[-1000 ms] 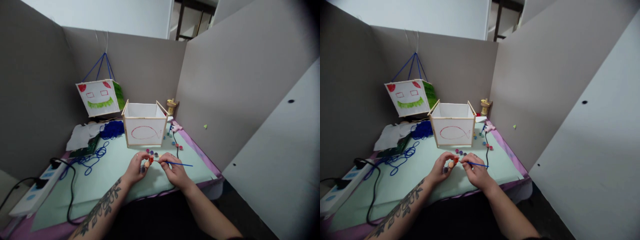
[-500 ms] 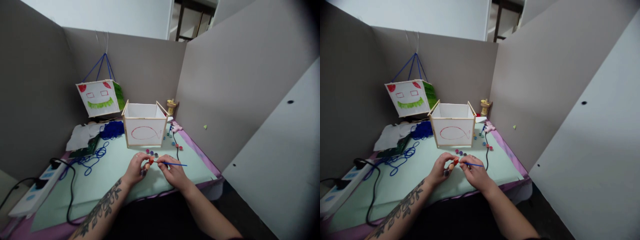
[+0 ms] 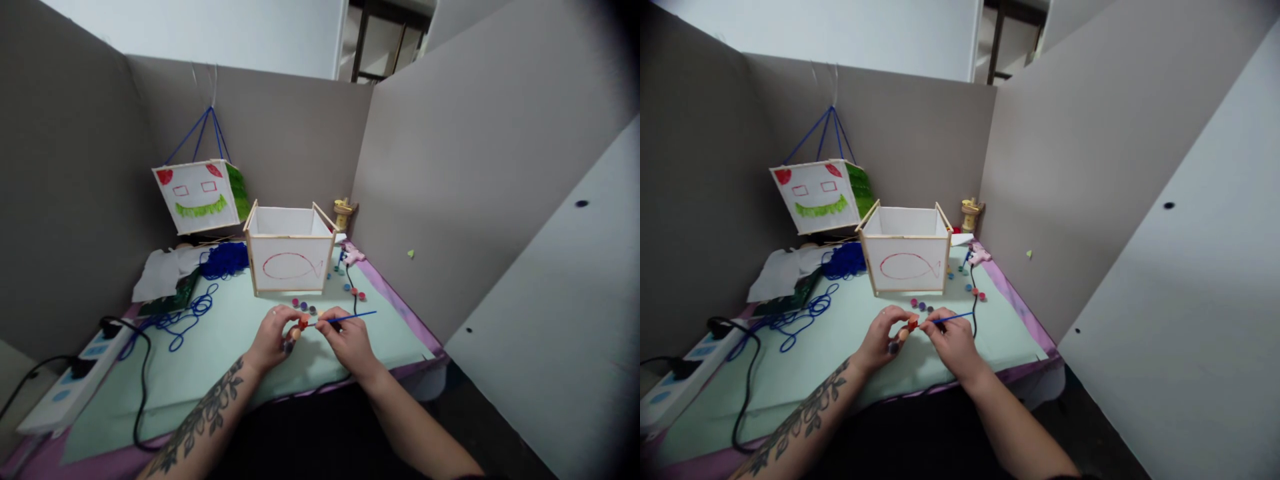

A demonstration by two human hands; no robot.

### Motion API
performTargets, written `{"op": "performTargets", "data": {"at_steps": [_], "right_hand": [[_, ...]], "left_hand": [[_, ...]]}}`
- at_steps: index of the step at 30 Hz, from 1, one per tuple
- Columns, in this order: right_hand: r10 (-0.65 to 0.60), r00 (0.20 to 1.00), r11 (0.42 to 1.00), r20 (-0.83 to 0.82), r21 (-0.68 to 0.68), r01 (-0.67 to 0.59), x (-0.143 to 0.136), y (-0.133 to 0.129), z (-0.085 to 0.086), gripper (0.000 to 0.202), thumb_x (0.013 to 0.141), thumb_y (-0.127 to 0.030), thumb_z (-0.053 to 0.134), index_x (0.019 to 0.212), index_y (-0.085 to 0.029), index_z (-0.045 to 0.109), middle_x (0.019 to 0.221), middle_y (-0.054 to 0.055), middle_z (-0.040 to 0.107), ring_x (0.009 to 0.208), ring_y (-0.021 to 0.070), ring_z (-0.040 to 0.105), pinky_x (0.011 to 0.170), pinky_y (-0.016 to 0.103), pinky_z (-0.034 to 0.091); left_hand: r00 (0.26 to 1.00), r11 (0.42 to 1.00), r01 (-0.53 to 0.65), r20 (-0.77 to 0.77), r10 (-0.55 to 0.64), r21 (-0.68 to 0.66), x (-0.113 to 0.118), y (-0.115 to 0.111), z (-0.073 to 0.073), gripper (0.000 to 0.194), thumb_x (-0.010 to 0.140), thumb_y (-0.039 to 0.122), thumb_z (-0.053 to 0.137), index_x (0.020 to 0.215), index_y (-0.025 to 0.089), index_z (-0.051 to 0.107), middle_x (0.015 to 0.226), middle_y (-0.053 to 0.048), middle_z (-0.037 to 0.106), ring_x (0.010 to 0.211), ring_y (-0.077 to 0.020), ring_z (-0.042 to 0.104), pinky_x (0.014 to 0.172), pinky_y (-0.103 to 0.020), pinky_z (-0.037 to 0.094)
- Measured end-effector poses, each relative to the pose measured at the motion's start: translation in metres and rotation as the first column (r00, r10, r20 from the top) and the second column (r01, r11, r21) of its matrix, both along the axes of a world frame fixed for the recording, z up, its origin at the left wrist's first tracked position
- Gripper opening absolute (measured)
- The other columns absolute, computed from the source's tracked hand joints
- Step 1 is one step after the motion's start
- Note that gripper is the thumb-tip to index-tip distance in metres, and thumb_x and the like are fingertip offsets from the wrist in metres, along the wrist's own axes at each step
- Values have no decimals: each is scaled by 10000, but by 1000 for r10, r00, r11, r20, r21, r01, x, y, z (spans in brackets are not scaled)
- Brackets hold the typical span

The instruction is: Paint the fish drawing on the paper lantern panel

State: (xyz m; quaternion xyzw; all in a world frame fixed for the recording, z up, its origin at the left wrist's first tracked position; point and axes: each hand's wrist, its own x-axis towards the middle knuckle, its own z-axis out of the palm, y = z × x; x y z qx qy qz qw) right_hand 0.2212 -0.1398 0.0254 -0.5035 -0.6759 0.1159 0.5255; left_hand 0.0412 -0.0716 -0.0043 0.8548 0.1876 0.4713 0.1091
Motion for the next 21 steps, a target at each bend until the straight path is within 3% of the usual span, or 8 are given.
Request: {"op": "performTargets", "data": {"at_steps": [6,10,21], "right_hand": [[-20,993,993,-114,-115,6,2,2,-3,295,815,-436,586,704,-166,625,555,-10,562,503,102,490,504,201,365],[-24,961,974,-277,-222,-40,3,5,-6,364,786,-508,586,692,-157,610,537,-3,559,481,102,481,472,201,360],[-61,733,934,-677,-297,-196,-3,20,-29,450,651,-571,696,614,-164,508,452,-20,555,366,61,425,369,169,304]], "left_hand": [[1000,1000,-8,19,8,-6,0,0,0,201,810,180,503,1009,204,507,917,-58,656,825,-181,583,748,-338,474],[999,1000,-3,46,3,1,1,-2,2,207,808,181,506,1013,205,511,917,-54,665,820,-174,587,754,-332,475],[996,998,-55,70,55,-5,0,-2,0,228,798,185,528,1024,214,538,896,-53,659,819,-183,589,757,-343,486]]}}
